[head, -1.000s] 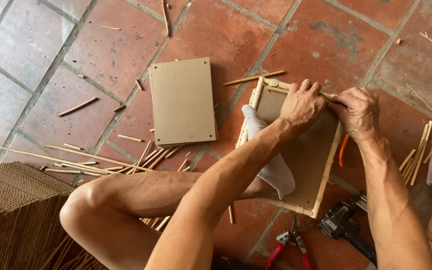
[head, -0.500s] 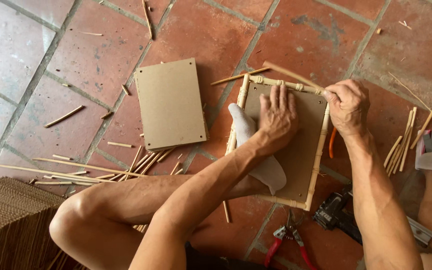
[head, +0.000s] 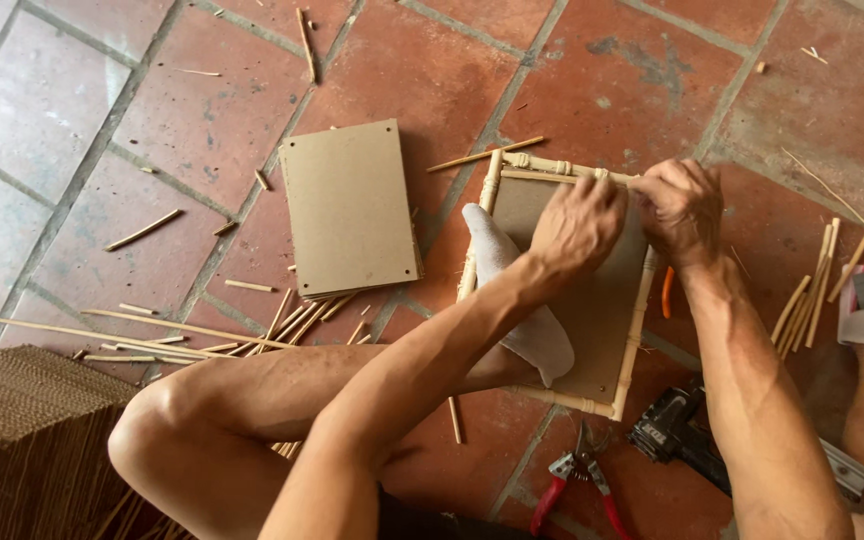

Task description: The person assembles a rectangular bamboo frame onto a flat board. They place bamboo sticks along the edges, secure them with a pneumatic nail gun, and trim excess ends with pliers. The person repeatedly repositions the frame and uses their foot to stabilize it during nailing.

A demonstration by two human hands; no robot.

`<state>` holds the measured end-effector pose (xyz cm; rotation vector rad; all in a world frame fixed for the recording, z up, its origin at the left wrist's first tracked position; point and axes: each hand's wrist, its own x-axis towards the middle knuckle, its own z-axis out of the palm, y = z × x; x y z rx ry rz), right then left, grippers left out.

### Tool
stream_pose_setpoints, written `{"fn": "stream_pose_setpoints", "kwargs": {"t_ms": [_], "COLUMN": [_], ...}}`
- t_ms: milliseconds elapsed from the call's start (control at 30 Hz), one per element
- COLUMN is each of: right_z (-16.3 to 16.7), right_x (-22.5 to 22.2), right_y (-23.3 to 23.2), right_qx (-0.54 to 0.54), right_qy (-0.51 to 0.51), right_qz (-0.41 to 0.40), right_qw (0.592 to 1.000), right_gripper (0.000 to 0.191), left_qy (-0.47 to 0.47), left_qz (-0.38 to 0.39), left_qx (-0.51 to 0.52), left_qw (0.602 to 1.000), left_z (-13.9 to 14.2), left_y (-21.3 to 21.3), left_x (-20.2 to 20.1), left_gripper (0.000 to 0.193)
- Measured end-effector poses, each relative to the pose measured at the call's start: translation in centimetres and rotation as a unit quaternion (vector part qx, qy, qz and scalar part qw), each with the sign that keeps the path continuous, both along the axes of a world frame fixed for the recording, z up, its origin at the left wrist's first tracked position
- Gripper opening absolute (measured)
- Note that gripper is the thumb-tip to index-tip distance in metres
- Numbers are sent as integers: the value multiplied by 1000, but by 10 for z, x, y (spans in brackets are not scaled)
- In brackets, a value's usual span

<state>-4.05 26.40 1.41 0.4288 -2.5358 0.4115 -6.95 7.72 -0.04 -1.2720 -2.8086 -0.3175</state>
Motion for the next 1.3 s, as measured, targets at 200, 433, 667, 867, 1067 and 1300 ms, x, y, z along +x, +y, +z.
{"fn": "stream_pose_setpoints", "kwargs": {"t_ms": [200, 433, 667, 867, 1067, 1300], "right_z": [-5, 1, -3, -20, 12, 22], "right_x": [-15, -5, 23, 105, 289, 380], "right_y": [-3, -9, 14, 19, 17, -23], "right_qx": [7, -18, -281, -424, -192, 52], "right_qy": [-9, -30, -64, -59, -269, -424], "right_qz": [-9, -20, -65, -122, -245, -294], "right_qw": [1000, 999, 955, 896, 912, 855], "right_gripper": [12, 14, 10, 9, 24, 64], "left_qy": [-30, -56, -100, -5, -35, 21], "left_qz": [23, 32, -21, -96, -119, -157], "left_qx": [-36, -58, 59, -25, -62, 35], "left_qw": [999, 996, 993, 995, 990, 987], "left_z": [5, 4, 30, 24, 0, -3], "left_y": [15, 24, -3, -5, -1, 3], "left_x": [-53, -48, -64, -52, -58, -60], "left_gripper": [34, 34, 21, 21, 39, 49]}}
